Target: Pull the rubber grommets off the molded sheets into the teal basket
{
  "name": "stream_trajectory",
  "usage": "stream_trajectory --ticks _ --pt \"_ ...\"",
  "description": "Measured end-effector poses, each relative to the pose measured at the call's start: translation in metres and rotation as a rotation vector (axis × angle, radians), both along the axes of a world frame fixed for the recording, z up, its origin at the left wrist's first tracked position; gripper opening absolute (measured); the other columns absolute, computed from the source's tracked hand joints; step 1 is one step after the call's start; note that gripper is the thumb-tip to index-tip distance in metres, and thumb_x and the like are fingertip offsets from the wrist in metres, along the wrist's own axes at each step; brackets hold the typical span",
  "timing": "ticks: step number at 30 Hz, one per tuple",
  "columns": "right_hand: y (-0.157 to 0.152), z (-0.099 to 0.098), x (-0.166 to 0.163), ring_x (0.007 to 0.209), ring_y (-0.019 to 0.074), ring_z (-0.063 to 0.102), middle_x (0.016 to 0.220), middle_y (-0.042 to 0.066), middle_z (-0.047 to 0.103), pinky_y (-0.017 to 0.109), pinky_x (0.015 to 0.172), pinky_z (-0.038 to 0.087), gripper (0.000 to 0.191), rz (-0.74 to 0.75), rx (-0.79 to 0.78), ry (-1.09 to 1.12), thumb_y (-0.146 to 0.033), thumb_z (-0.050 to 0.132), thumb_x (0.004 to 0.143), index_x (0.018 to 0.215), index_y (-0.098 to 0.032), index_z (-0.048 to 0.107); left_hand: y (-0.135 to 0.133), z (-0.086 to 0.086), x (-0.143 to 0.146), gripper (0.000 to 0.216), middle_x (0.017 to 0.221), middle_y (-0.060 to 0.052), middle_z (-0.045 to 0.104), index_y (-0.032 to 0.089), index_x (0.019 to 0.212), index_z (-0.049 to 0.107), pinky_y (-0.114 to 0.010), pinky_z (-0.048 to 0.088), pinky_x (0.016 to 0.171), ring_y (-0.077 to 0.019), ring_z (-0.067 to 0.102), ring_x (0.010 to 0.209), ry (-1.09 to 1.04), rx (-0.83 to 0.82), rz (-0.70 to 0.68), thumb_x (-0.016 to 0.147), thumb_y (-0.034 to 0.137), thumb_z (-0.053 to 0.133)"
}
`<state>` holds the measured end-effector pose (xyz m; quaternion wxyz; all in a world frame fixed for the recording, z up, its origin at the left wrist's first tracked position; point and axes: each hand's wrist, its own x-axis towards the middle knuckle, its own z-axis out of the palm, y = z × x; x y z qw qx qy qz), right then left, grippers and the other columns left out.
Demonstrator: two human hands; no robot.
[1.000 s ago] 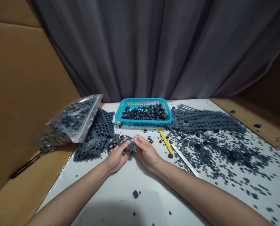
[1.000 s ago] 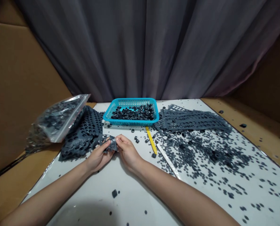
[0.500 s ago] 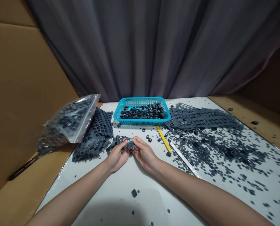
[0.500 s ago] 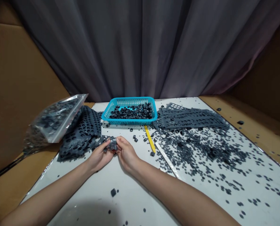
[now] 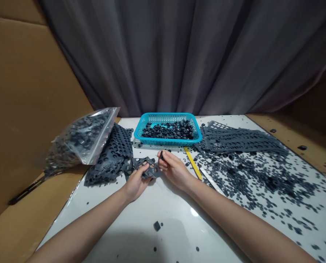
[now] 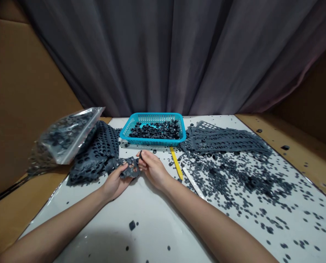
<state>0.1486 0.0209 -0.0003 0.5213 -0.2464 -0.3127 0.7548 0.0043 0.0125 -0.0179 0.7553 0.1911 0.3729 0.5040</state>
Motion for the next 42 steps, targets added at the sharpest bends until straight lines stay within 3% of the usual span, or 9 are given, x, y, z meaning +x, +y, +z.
stream_trajectory --ticks 15,19,22,28,31,34,36,38,42 --pt "0.008 0.019 0.013 0.049 0.0072 0.025 0.054 -0.008 0.029 0.022 0.053 0.031 0.034 0.018 0.060 0.013 -0.048 0.067 0.077 0.086 -0.017 0.058 0.005 -0.002 -0.001 0.003 0.072 -0.004 0.068 0.012 0.072 0.067 -0.022 0.052 0.067 -0.0124 0.063 0.069 -0.014 -0.088 0.027 0.073 0.012 0.064" --pt "0.055 0.030 0.039 0.055 0.0114 0.041 0.060 -0.004 0.042 0.027 0.060 0.040 0.030 -0.203 0.349 -0.442 -0.048 0.053 0.085 0.093 -0.020 0.056 0.005 -0.001 -0.001 0.009 0.070 -0.003 0.067 0.013 0.069 0.064 -0.022 0.052 0.067 -0.0119 0.063 0.068 0.010 -0.115 0.046 0.076 0.009 0.060" --pt "0.100 0.040 0.063 0.095 0.0224 0.056 0.093 0.007 0.064 0.042 0.091 0.041 0.028 -0.325 0.627 -1.185 -0.038 0.042 0.091 0.105 -0.021 0.060 0.004 0.003 0.002 0.015 0.067 -0.001 0.066 0.014 0.066 0.063 -0.021 0.051 0.071 -0.0102 0.063 0.068 0.043 -0.123 0.057 0.077 0.006 0.057" --pt "0.112 0.053 0.098 0.137 0.0346 0.028 0.137 0.009 0.052 0.056 0.111 0.016 0.038 -0.329 0.677 -1.388 -0.031 0.058 0.082 0.119 -0.023 0.062 -0.002 0.020 0.007 0.006 0.069 -0.001 0.068 0.013 0.070 0.066 -0.019 0.049 0.066 -0.0107 0.062 0.068 0.161 -0.085 -0.006 0.070 0.007 0.067" --pt "0.070 0.053 0.114 0.130 0.0292 0.042 0.134 0.009 0.054 0.050 0.108 0.031 0.037 -0.482 0.695 -1.262 -0.033 0.051 0.086 0.120 -0.022 0.060 -0.002 0.044 0.012 0.010 0.065 0.001 0.064 0.014 0.068 0.065 -0.020 0.045 0.061 -0.0112 0.058 0.063 0.313 0.021 -0.160 0.065 0.017 0.074" --pt "0.012 0.044 0.119 0.099 0.0242 0.063 0.115 0.011 0.064 0.044 0.086 0.051 0.037 -0.230 0.544 -1.041 -0.037 0.056 0.084 0.117 -0.019 0.060 -0.003 0.089 0.029 0.017 0.064 0.001 0.061 0.016 0.066 0.063 -0.022 0.044 0.060 -0.0123 0.055 0.063 0.380 0.204 -0.335 0.066 0.029 0.073" --pt "-0.021 0.036 0.113 0.107 0.0243 0.060 0.130 0.011 0.055 0.041 0.086 0.053 0.061 -0.147 0.518 -0.954 -0.038 0.068 0.075 0.131 -0.023 0.047 -0.005 0.127 0.052 0.018 0.066 0.001 0.060 0.016 0.067 0.062 -0.023 0.044 0.059 -0.0127 0.055 0.064 0.321 0.324 -0.401 0.066 0.030 0.072" --pt "-0.038 0.032 0.104 0.107 0.0256 0.060 0.130 0.011 0.055 0.042 0.090 0.051 0.076 -0.245 0.561 -0.984 -0.038 0.077 0.065 0.132 -0.024 0.045 -0.009 0.167 0.083 0.016 0.063 0.001 0.058 0.015 0.065 0.060 -0.024 0.045 0.059 -0.0130 0.055 0.063 0.226 0.451 -0.554 0.068 0.030 0.068" --pt "-0.022 0.047 0.118 0.091 0.0260 0.065 0.094 0.008 0.070 0.039 0.077 0.054 0.040 -0.718 0.606 -1.067 -0.045 0.062 0.077 0.106 -0.018 0.062 -0.013 0.232 0.146 0.013 0.058 0.003 0.053 0.016 0.061 0.057 -0.022 0.043 0.056 -0.0088 0.050 0.053 0.118 0.666 -0.888 0.072 0.023 0.059"
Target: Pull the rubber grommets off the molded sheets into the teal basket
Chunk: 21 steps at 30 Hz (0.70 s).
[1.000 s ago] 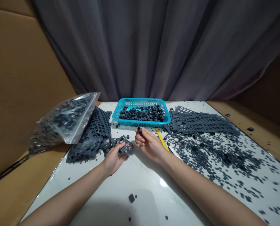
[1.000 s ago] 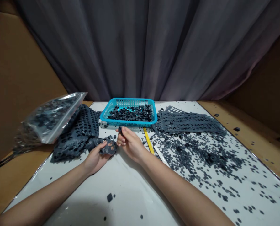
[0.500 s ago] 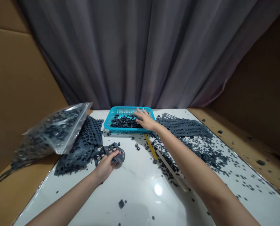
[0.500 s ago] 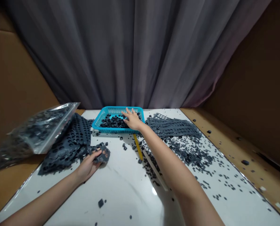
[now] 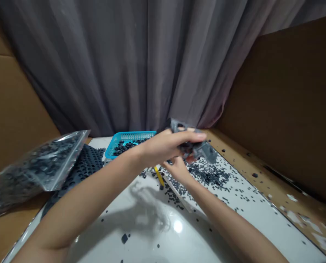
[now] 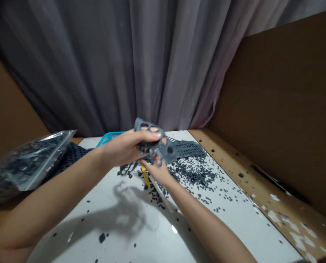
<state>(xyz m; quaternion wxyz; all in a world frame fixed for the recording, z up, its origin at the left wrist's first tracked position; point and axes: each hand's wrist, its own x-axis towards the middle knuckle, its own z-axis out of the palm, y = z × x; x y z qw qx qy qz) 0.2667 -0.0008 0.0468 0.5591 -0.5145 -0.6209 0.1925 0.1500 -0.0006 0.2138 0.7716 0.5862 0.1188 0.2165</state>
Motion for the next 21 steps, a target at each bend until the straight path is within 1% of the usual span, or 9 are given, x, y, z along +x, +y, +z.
stream_trajectory --ticks 2,5,7,9,11,13,16,19,21 --pt "0.019 0.021 0.034 0.087 0.0247 0.065 0.088 0.006 0.071 0.037 0.074 0.054 0.032 -0.175 0.122 -0.036 -0.043 0.060 0.079 0.098 -0.017 0.064 0.008 0.020 0.023 0.017 0.055 0.003 0.051 0.016 0.059 0.055 -0.021 0.043 0.056 -0.0083 0.050 0.054 -0.019 0.105 -0.072 0.075 0.021 0.058" --pt "0.039 0.055 0.106 0.086 0.0225 0.064 0.084 0.006 0.070 0.035 0.076 0.053 0.025 -0.342 0.196 -0.034 -0.038 0.054 0.081 0.087 -0.016 0.064 0.035 0.033 0.043 0.020 0.056 0.001 0.052 0.015 0.060 0.059 -0.023 0.044 0.059 -0.0100 0.053 0.057 0.055 0.263 -0.192 0.077 0.024 0.058" --pt "0.043 0.070 0.154 0.078 0.0214 0.064 0.080 0.007 0.069 0.034 0.073 0.053 0.024 -0.459 0.217 -0.037 -0.035 0.054 0.079 0.085 -0.014 0.064 0.058 0.030 0.052 0.016 0.058 0.000 0.055 0.014 0.066 0.062 -0.025 0.045 0.059 -0.0104 0.053 0.056 0.115 0.293 -0.239 0.075 0.027 0.064" --pt "0.042 0.071 0.192 0.080 0.0217 0.064 0.086 0.009 0.069 0.036 0.076 0.052 0.026 -0.575 0.234 -0.049 -0.034 0.051 0.079 0.089 -0.014 0.064 0.078 0.019 0.061 0.015 0.059 -0.001 0.057 0.015 0.069 0.063 -0.026 0.044 0.056 -0.0115 0.053 0.055 0.311 0.340 -0.206 0.071 0.029 0.068" --pt "0.035 0.057 0.214 0.089 0.0242 0.064 0.094 0.012 0.069 0.041 0.085 0.049 0.029 -0.644 0.218 -0.082 -0.035 0.050 0.079 0.092 -0.014 0.065 0.091 -0.001 0.070 0.016 0.063 -0.004 0.063 0.015 0.067 0.065 -0.026 0.043 0.054 -0.0107 0.052 0.052 0.691 0.511 -0.121 0.070 0.030 0.070" --pt "0.024 0.029 0.223 0.094 0.0275 0.064 0.097 0.014 0.070 0.047 0.089 0.047 0.032 -0.641 0.153 -0.126 -0.037 0.049 0.078 0.089 -0.013 0.067 0.094 -0.026 0.077 0.014 0.063 -0.007 0.066 0.013 0.064 0.065 -0.028 0.042 0.051 -0.0118 0.051 0.049 0.838 0.575 -0.041 0.068 0.025 0.071" --pt "0.001 -0.020 0.225 0.086 0.0294 0.068 0.085 0.012 0.073 0.047 0.084 0.052 0.026 -0.446 -0.012 -0.227 -0.041 0.060 0.067 0.072 -0.018 0.069 0.079 -0.066 0.071 0.015 0.056 -0.009 0.064 0.010 0.067 0.067 -0.031 0.045 0.056 -0.0178 0.057 0.053 0.955 0.684 0.158 0.071 0.023 0.064" --pt "-0.022 -0.058 0.230 0.093 0.0343 0.068 0.091 0.012 0.075 0.049 0.083 0.053 0.024 -0.223 -0.132 -0.317 -0.043 0.071 0.056 0.068 -0.021 0.072 0.042 -0.104 0.034 0.025 0.070 -0.011 0.070 0.009 0.090 0.069 -0.032 0.047 0.068 -0.0225 0.065 0.071 0.974 0.796 0.338 0.077 0.024 0.056" --pt "-0.033 -0.073 0.238 0.104 0.0370 0.064 0.105 0.014 0.072 0.055 0.091 0.049 0.031 -0.152 -0.197 -0.446 -0.048 0.064 0.066 0.079 -0.023 0.074 0.013 -0.125 -0.004 0.031 0.083 -0.009 0.073 0.015 0.103 0.067 -0.033 0.048 0.075 -0.0238 0.066 0.080 0.975 0.835 0.382 0.075 0.026 0.057"
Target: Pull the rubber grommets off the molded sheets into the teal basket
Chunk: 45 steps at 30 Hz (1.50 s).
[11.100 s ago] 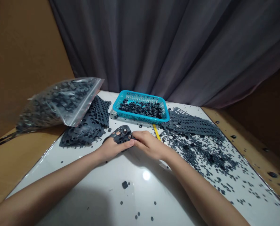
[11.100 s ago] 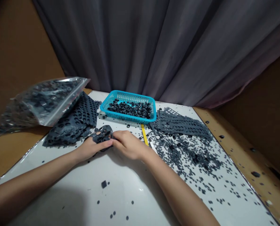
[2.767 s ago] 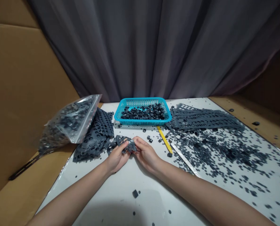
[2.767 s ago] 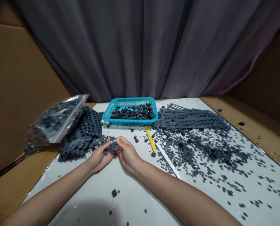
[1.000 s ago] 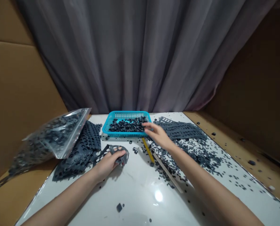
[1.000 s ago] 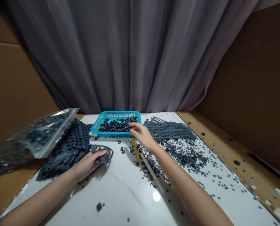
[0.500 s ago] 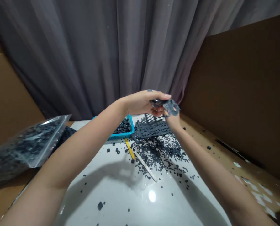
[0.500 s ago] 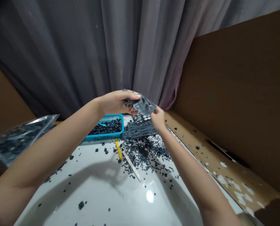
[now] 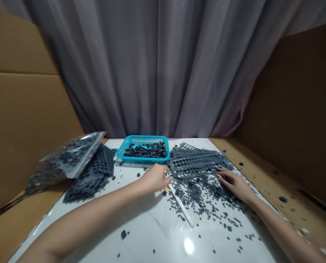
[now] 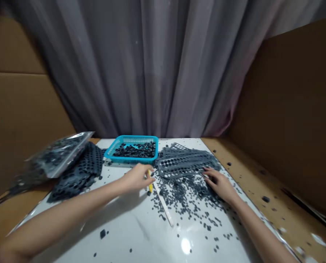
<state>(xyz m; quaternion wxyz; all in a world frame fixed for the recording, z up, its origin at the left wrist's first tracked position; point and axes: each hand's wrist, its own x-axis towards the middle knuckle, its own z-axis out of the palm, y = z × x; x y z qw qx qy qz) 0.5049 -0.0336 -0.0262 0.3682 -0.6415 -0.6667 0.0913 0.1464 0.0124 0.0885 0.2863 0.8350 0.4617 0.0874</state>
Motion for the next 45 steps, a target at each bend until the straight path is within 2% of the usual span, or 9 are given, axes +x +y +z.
stream_trajectory --ticks 6,9,12,19,23,28,34,39,45 --pt "-0.001 0.003 -0.011 0.106 0.0340 0.062 0.122 0.011 0.063 0.048 0.073 0.052 0.023 0.034 0.106 -0.171 -0.052 0.053 0.077 0.094 -0.043 0.066 -0.042 -0.039 -0.137 0.029 0.122 -0.011 0.063 0.022 0.105 0.065 -0.045 0.040 0.099 -0.0298 0.053 0.116 0.082 0.464 0.149 0.080 0.023 0.052" --pt "0.003 0.025 -0.064 0.108 0.0342 0.060 0.124 0.007 0.061 0.047 0.062 0.053 0.023 0.129 0.112 -0.125 -0.048 0.052 0.080 0.098 -0.044 0.064 -0.034 -0.047 -0.196 0.041 0.139 -0.014 0.050 0.020 0.121 0.058 -0.051 0.030 0.107 -0.0338 0.039 0.131 0.209 0.658 0.367 0.081 0.025 0.052" --pt "-0.001 0.047 -0.141 0.110 0.0322 0.059 0.121 0.008 0.063 0.050 0.084 0.051 0.023 0.300 0.107 -0.109 -0.041 0.050 0.085 0.101 -0.034 0.065 -0.023 -0.048 -0.226 0.050 0.142 -0.015 0.046 0.017 0.131 0.049 -0.049 0.028 0.109 -0.0337 0.037 0.133 0.283 0.669 0.424 0.085 0.034 0.049" --pt "-0.031 0.061 -0.268 0.081 0.0218 0.061 0.089 0.006 0.065 0.034 0.072 0.049 0.011 0.930 -0.263 -0.379 -0.022 0.062 0.081 0.091 -0.022 0.066 0.009 -0.037 -0.210 0.039 0.134 -0.015 0.054 0.014 0.120 0.060 -0.044 0.033 0.104 -0.0306 0.042 0.127 0.449 0.658 0.337 0.084 0.017 0.043" --pt "-0.045 0.063 -0.261 0.075 0.0172 0.060 0.082 0.005 0.064 0.028 0.068 0.046 0.022 0.867 -0.322 -0.323 -0.013 0.045 0.089 0.084 -0.020 0.066 0.033 -0.032 -0.202 0.028 0.089 -0.020 0.067 0.012 0.078 0.069 -0.042 0.044 0.085 -0.0321 0.057 0.098 0.434 0.601 0.346 0.078 0.007 0.042" --pt "-0.070 0.062 -0.240 0.094 0.0235 0.060 0.103 0.010 0.065 0.036 0.080 0.047 0.027 0.672 -0.335 -0.217 -0.024 0.052 0.088 0.113 -0.020 0.060 0.040 -0.021 -0.197 0.025 0.095 -0.021 0.064 0.010 0.087 0.065 -0.044 0.043 0.084 -0.0345 0.055 0.097 0.312 0.629 0.402 0.082 0.020 0.043" --pt "-0.087 0.040 -0.258 0.082 0.0217 0.059 0.087 0.009 0.065 0.036 0.075 0.045 0.016 0.643 -0.221 -0.238 -0.024 0.052 0.088 0.092 -0.021 0.067 0.031 -0.003 -0.181 0.029 0.104 -0.016 0.064 0.011 0.099 0.060 -0.037 0.041 0.091 -0.0282 0.056 0.100 0.045 0.718 0.427 0.088 0.028 0.040" --pt "-0.059 0.038 -0.231 0.081 0.0221 0.060 0.085 0.008 0.065 0.037 0.074 0.046 0.017 0.479 -0.116 -0.144 -0.029 0.050 0.089 0.086 -0.020 0.065 0.012 0.032 -0.178 0.016 0.077 -0.005 0.062 0.018 0.080 0.060 -0.029 0.041 0.076 -0.0214 0.057 0.078 -0.402 0.856 0.500 0.083 0.033 0.054" --pt "-0.027 0.054 -0.193 0.109 0.0340 0.053 0.119 0.015 0.059 0.051 0.089 0.043 0.042 0.125 -0.018 -0.108 -0.038 0.061 0.081 0.118 -0.019 0.056 -0.015 0.073 -0.162 0.021 0.059 0.003 0.052 0.020 0.063 0.056 -0.022 0.036 0.055 -0.0132 0.049 0.060 -0.895 0.420 0.444 0.075 0.035 0.065"
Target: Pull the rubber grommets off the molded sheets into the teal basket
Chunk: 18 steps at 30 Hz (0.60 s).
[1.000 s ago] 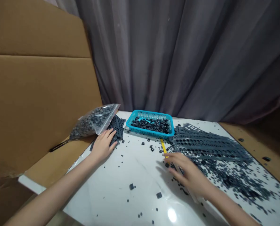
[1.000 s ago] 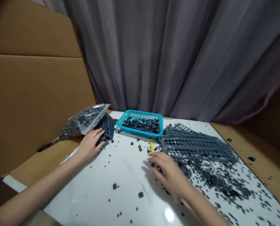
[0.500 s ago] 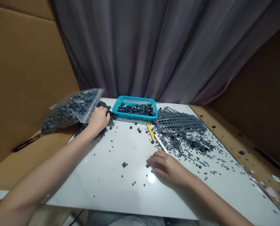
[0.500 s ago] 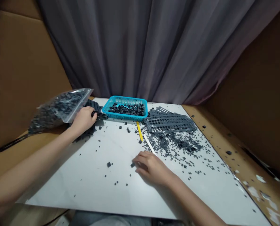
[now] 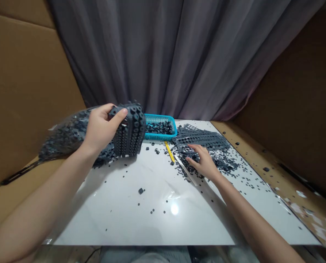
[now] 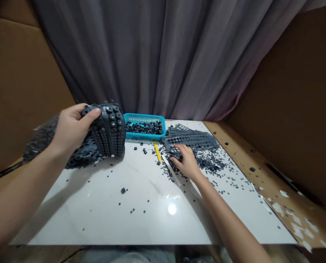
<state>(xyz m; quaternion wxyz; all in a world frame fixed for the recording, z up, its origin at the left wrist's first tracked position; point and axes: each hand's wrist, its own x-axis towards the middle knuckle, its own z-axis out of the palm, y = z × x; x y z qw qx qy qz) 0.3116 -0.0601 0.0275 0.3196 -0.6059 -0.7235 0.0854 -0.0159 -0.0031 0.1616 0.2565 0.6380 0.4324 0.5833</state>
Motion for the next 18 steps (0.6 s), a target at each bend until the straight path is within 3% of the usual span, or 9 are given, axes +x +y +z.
stream_trajectory --ticks 3,6,8,11,12,14,18 --pt "-0.006 0.019 -0.023 0.114 0.0287 0.054 0.129 0.011 0.054 0.045 0.090 0.046 0.043 0.133 -0.038 0.197 -0.041 0.056 0.085 0.125 -0.025 0.051 -0.012 0.006 0.015 0.018 0.058 0.003 0.056 0.018 0.064 0.058 -0.022 0.039 0.050 -0.0109 0.050 0.052 -0.255 -0.341 -0.314 0.073 0.032 0.065" --pt "-0.012 0.037 -0.039 0.115 0.0258 0.054 0.125 0.008 0.058 0.043 0.096 0.043 0.034 0.287 0.022 0.253 -0.038 0.057 0.086 0.118 -0.027 0.057 -0.025 0.015 0.021 0.015 0.058 0.003 0.060 0.017 0.067 0.060 -0.020 0.040 0.047 -0.0094 0.053 0.050 -0.398 -0.475 -0.420 0.073 0.028 0.066" --pt "-0.009 0.040 -0.029 0.111 0.0253 0.056 0.115 0.008 0.063 0.042 0.094 0.044 0.023 0.168 0.167 0.276 -0.036 0.056 0.087 0.106 -0.024 0.062 -0.036 0.023 0.019 0.013 0.056 0.003 0.060 0.016 0.067 0.061 -0.019 0.039 0.046 -0.0090 0.053 0.049 -0.461 -0.503 -0.388 0.075 0.026 0.065" --pt "0.000 0.025 0.010 0.097 0.0243 0.060 0.106 0.011 0.064 0.039 0.081 0.049 0.025 -0.178 0.259 0.294 -0.036 0.048 0.089 0.099 -0.018 0.062 -0.047 0.028 0.013 0.018 0.053 0.001 0.061 0.016 0.071 0.064 -0.024 0.045 0.050 -0.0145 0.059 0.054 -0.518 -0.668 -0.334 0.078 0.032 0.060" --pt "0.003 0.016 0.023 0.092 0.0238 0.061 0.103 0.013 0.064 0.039 0.078 0.049 0.029 -0.260 0.235 0.245 -0.036 0.042 0.090 0.101 -0.016 0.061 -0.047 0.024 0.011 0.020 0.053 0.000 0.062 0.015 0.073 0.065 -0.026 0.046 0.051 -0.0166 0.060 0.057 -0.515 -0.728 -0.344 0.078 0.034 0.059" --pt "0.005 -0.004 0.044 0.088 0.0245 0.060 0.101 0.013 0.064 0.040 0.077 0.049 0.031 -0.281 0.174 0.173 -0.037 0.045 0.088 0.100 -0.015 0.063 -0.041 0.007 0.010 0.019 0.053 0.000 0.064 0.016 0.072 0.065 -0.026 0.046 0.049 -0.0167 0.060 0.055 -0.495 -0.797 -0.353 0.075 0.035 0.062" --pt "0.005 -0.031 0.051 0.096 0.0289 0.055 0.101 0.010 0.066 0.047 0.088 0.042 0.026 -0.168 0.042 0.030 -0.038 0.065 0.075 0.093 -0.021 0.069 -0.009 -0.055 0.016 0.010 0.066 0.004 0.069 0.018 0.077 0.066 -0.018 0.048 0.054 -0.0098 0.059 0.058 -0.420 -0.827 -0.400 0.071 0.024 0.072"
